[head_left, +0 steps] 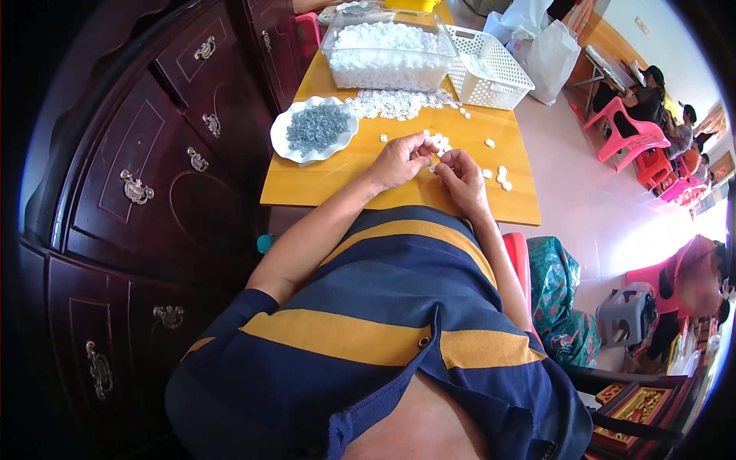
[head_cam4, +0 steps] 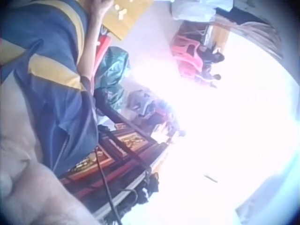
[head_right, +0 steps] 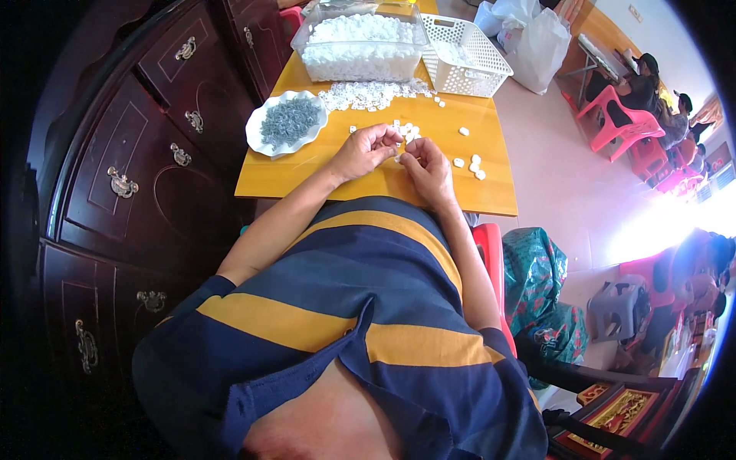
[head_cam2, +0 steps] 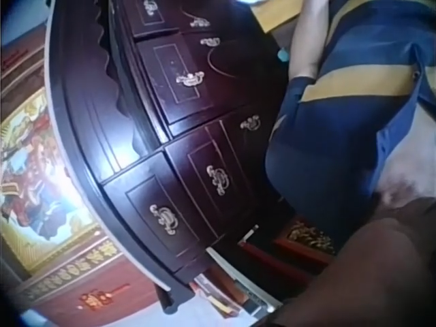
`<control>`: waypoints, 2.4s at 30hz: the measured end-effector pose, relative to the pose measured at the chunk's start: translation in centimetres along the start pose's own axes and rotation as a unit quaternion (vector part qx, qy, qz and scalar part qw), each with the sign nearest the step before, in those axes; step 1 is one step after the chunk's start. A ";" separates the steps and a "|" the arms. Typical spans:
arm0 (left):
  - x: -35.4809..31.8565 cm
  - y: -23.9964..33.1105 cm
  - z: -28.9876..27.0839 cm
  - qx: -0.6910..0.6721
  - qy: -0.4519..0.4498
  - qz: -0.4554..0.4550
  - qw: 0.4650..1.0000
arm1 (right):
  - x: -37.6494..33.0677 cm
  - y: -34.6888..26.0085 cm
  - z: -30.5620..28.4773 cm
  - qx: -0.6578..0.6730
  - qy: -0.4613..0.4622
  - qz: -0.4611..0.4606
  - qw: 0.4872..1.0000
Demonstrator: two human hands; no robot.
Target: Inserting small blue pins into holes of white plastic components at a table.
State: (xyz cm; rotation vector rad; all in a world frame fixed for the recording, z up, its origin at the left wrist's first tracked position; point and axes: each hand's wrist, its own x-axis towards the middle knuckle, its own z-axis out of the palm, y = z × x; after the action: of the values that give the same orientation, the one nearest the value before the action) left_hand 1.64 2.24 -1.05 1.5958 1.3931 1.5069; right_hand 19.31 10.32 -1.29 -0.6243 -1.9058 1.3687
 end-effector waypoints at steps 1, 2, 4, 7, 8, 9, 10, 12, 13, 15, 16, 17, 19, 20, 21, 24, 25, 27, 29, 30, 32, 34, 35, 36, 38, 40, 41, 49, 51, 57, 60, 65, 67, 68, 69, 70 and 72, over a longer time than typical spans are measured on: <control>0.0 0.1 0.1 0.002 0.000 0.004 1.000 | 0.0 0.1 0.0 0.006 -0.005 -0.002 1.000; 0.0 0.1 0.1 0.002 0.000 0.004 1.000 | 0.0 0.1 0.0 0.011 -0.011 -0.005 1.000; -0.1 0.3 0.1 -0.006 0.006 0.003 1.000 | -0.1 0.0 0.1 0.016 -0.013 -0.002 1.000; -0.1 0.2 0.1 -0.006 0.015 0.002 1.000 | -0.1 -0.1 0.1 0.024 -0.016 0.000 1.000; -0.1 0.2 0.0 -0.006 0.015 0.002 1.000 | -0.1 -0.1 0.1 0.026 -0.018 -0.001 0.999; -0.1 0.2 0.0 0.002 0.015 0.008 1.000 | -0.1 -0.1 0.1 0.026 -0.018 -0.001 0.999; -0.1 0.2 0.0 0.010 0.014 0.013 1.000 | -0.1 -0.1 0.1 0.026 -0.019 0.003 0.999; 0.0 0.1 0.0 0.003 0.015 0.009 1.000 | 0.0 -0.1 0.0 0.026 -0.021 0.008 0.999; 0.0 0.1 0.0 -0.004 0.015 0.006 1.000 | 0.0 0.0 -0.1 0.023 -0.023 0.007 0.999; 0.0 0.0 0.0 -0.003 0.015 0.007 1.000 | 0.1 -0.1 -0.1 0.020 -0.026 0.006 0.999; 0.0 -0.1 0.0 -0.002 0.016 0.007 1.000 | 0.1 -0.1 -0.1 0.019 -0.026 0.008 0.999; 0.0 0.0 -0.1 -0.002 0.016 0.007 1.000 | 0.1 -0.1 -0.1 0.019 -0.027 0.010 0.999; 0.0 0.3 -0.1 0.023 0.025 0.015 0.999 | 0.1 -0.2 -0.2 0.018 -0.029 0.012 0.999; -0.1 0.2 -0.1 0.023 0.026 0.015 0.999 | 0.1 -0.2 -0.2 0.018 -0.032 0.015 0.999; -0.1 0.2 -0.1 0.016 0.013 0.005 1.000 | 0.1 -0.2 -0.2 0.018 -0.033 0.015 0.999; -0.1 0.1 0.0 0.016 0.004 0.000 1.000 | 0.1 -0.2 -0.2 0.020 -0.031 0.011 0.999; -0.1 0.2 0.0 0.025 0.007 0.006 1.000 | 0.1 -0.2 -0.2 0.018 -0.033 0.009 0.999; -0.1 0.4 -0.1 0.035 0.006 0.008 0.999 | 0.2 0.0 -0.2 0.016 -0.034 0.008 0.999; -0.1 0.6 -0.1 0.046 0.006 0.010 0.999 | 0.2 0.1 0.0 0.016 -0.025 0.003 1.000; -0.2 0.7 0.0 0.047 0.010 0.013 0.999 | 0.2 0.1 0.0 0.016 -0.026 0.003 1.000; -0.2 0.9 0.1 0.049 0.015 0.017 0.999 | 0.2 0.1 0.0 -0.002 -0.023 -0.007 1.000; -0.2 1.0 0.2 0.054 0.023 0.023 0.998 | 0.1 0.2 0.2 0.021 -0.017 -0.004 1.000; -0.2 1.0 0.3 0.054 0.023 0.023 0.998 | 0.1 0.3 0.2 0.045 -0.010 -0.001 0.999; -0.2 1.1 0.3 0.054 0.020 0.020 0.998 | 0.1 0.4 0.2 0.045 -0.011 -0.001 0.999; -0.1 1.1 0.4 0.054 0.018 0.018 0.998 | 0.1 0.6 0.3 0.052 0.001 0.000 0.999; -0.1 0.9 0.5 0.039 0.010 0.023 0.999 | 0.1 0.7 0.3 0.058 0.001 -0.003 0.998; -0.2 1.0 0.4 0.040 0.010 0.023 0.999 | 0.2 0.5 0.3 0.065 0.001 -0.006 0.998; -0.5 1.7 0.6 0.051 0.035 0.002 0.998 | 0.3 -0.7 -2.2 0.077 0.012 0.032 0.996; -0.4 1.2 0.5 0.086 0.039 -0.005 0.996 | 0.3 -1.2 -3.0 0.092 0.039 0.043 0.994; 1.1 0.8 0.8 0.305 0.023 0.079 0.949 | -0.1 -0.3 -4.2 0.132 0.084 0.023 0.987; 2.1 1.2 1.3 0.361 -0.008 0.099 0.927 | 0.0 -0.2 -4.1 0.133 0.087 0.023 0.987; 3.2 1.8 1.6 0.402 -0.046 0.109 0.908 | 0.1 0.0 -4.3 0.149 0.100 0.018 0.984; 3.5 1.8 1.6 0.414 -0.070 0.090 0.903 | 0.0 0.1 -4.3 0.145 0.101 0.019 0.984; 3.7 1.3 1.6 0.414 -0.070 0.090 0.903 | 0.0 0.0 -4.2 0.140 0.099 0.019 0.985; 4.0 0.7 1.6 0.419 -0.072 0.118 0.898 | 0.0 0.0 -4.1 0.140 0.099 0.019 0.985; 4.1 0.1 1.7 0.423 -0.075 0.146 0.891 | -0.1 -0.2 -4.1 0.139 0.101 0.021 0.985; 4.3 -0.2 2.1 0.428 -0.075 0.138 0.890 | -0.1 -0.1 -4.2 0.138 0.105 0.023 0.985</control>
State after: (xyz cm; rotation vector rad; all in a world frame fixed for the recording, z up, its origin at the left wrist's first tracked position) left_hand 2.91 6.78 -0.09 2.4535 1.9412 0.8754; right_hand 22.55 12.77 -0.40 -0.6471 -1.5117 1.4997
